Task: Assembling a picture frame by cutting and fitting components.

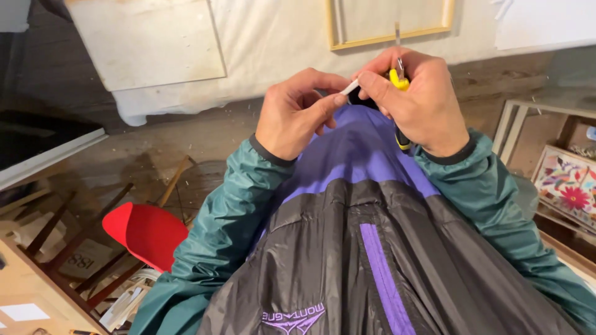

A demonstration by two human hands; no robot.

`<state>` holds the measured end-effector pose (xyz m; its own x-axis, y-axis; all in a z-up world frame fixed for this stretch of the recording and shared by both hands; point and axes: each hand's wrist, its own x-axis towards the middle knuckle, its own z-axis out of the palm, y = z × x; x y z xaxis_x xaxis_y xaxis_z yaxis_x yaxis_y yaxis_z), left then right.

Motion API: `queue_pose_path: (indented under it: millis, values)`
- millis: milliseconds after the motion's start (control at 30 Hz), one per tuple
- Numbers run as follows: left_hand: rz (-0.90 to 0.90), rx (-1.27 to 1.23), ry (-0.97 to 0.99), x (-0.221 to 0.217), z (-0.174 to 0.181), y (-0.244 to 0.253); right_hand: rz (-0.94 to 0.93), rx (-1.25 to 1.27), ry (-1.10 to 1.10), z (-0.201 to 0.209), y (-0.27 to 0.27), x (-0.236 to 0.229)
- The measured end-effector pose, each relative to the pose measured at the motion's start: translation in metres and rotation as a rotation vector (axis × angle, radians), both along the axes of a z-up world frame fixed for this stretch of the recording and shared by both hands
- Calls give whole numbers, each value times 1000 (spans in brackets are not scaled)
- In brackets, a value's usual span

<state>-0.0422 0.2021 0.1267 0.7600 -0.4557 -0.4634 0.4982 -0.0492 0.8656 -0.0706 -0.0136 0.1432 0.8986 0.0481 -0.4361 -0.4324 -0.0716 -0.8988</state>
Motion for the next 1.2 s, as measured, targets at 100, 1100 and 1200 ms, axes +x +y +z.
queue_pose_path:
  millis: [100,1100,1200]
  values:
    - [13,-3,-17,1,5,14,102,-116,-117,7,15,1]
    - [157,6,-221,24,16,70,296,-890,-433,61,105,23]
    - [170,23,-233,22,13,72,335,-901,-488,60,104,21]
